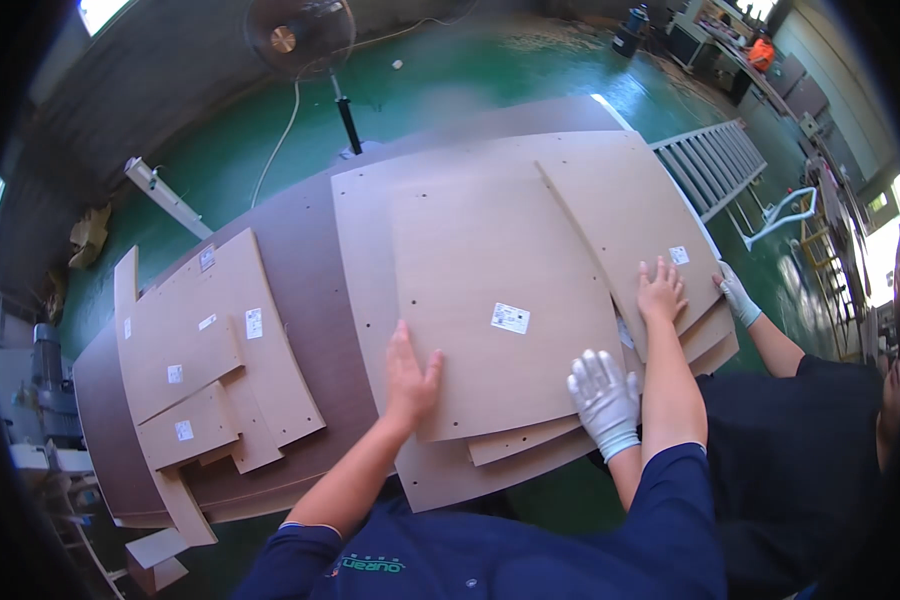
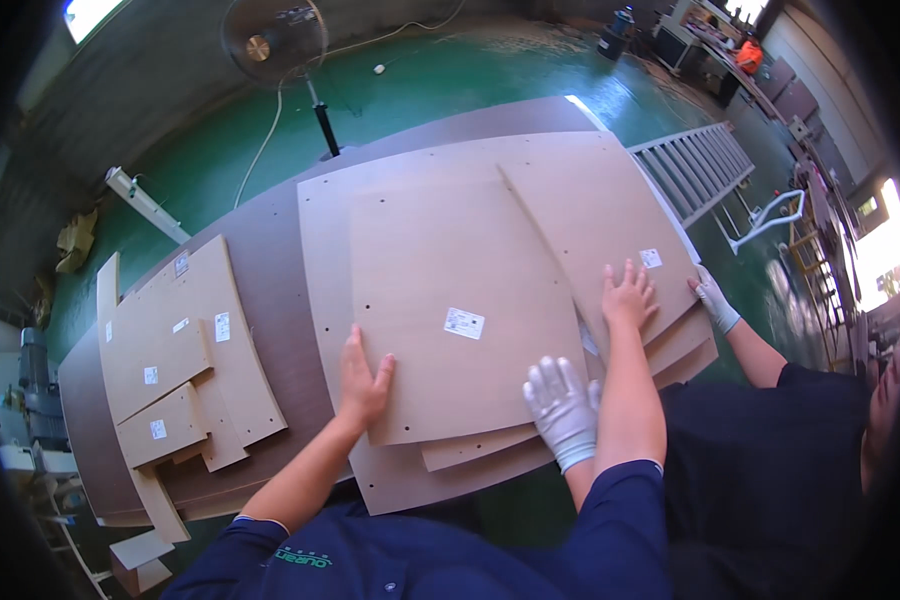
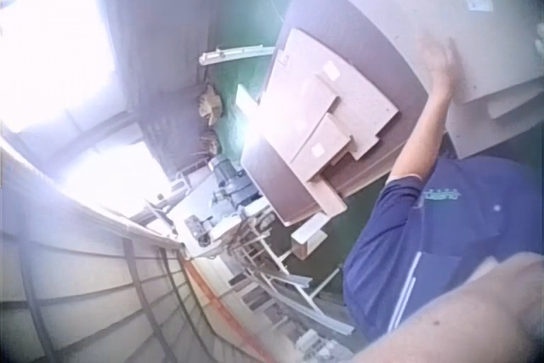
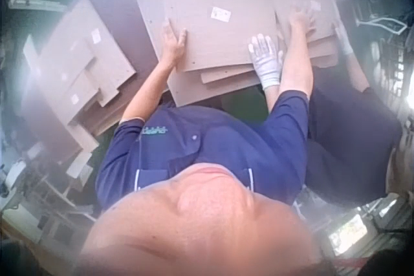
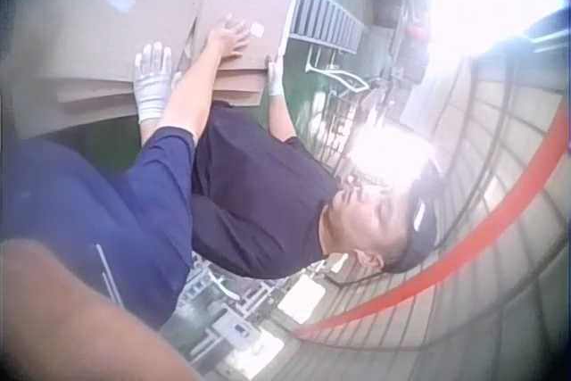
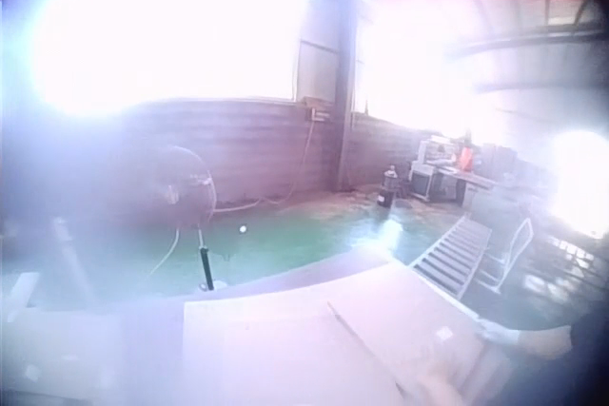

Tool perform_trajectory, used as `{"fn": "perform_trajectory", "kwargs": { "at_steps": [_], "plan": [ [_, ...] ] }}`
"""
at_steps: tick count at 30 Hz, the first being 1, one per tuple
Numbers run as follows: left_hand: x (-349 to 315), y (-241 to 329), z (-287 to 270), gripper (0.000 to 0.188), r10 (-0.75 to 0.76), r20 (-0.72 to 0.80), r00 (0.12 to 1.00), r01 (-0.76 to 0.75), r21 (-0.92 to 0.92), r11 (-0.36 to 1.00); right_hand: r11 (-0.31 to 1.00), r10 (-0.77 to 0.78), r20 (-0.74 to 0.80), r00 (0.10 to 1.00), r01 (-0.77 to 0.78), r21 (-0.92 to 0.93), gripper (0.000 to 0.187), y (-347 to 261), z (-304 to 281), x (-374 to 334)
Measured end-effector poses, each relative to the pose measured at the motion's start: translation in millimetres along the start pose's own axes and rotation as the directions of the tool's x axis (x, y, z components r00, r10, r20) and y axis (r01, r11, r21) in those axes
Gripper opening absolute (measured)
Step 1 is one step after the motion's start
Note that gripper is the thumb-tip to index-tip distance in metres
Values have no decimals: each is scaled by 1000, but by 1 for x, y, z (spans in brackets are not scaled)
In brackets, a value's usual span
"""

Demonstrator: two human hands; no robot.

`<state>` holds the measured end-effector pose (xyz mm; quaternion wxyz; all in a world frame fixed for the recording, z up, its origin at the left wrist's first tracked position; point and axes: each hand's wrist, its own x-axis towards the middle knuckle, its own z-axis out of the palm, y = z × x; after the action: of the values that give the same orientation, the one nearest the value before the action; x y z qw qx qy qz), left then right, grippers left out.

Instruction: The person catches wooden boards as they emerge from a processing machine and places them onto a stack on a nearby table.

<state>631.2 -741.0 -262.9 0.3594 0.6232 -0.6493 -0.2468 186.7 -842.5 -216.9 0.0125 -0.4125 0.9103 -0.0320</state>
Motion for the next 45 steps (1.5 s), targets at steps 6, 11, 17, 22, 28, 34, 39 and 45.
{"fn": "perform_trajectory", "kwargs": {
  "at_steps": [6,11,17,22,28,34,39,45],
  "plan": [
    [-37,21,18,73,-134,-24,991,134,-9,991,996,89,2,996,-89,29,62,-23,9,21],
    [-68,33,29,71,-150,-52,987,147,-47,988,998,53,25,998,-53,-18,57,1,19,33],
    [-126,2,-73,55,-40,161,986,79,-248,966,997,-64,33,997,66,-51,50,-11,-2,41],
    [-185,-61,-170,47,-315,6,949,308,-224,925,758,-584,-161,796,605,243,45,-123,-1,-35],
    [-214,-150,-274,51,-423,-597,682,427,-145,892,180,-934,-213,286,893,412,36,-291,-40,-333],
    [-222,-267,-390,65,-643,-703,305,725,-267,635,60,-995,-41,94,859,509,48,-416,-6,-519],
    [-217,-295,-426,58,-907,-218,360,329,-880,342,-64,-967,203,-153,920,387,94,-485,11,-647],
    [-232,-280,-442,53,-897,109,428,360,-931,58,-24,-937,331,-108,968,250,113,-506,-2,-685]
  ]
}}
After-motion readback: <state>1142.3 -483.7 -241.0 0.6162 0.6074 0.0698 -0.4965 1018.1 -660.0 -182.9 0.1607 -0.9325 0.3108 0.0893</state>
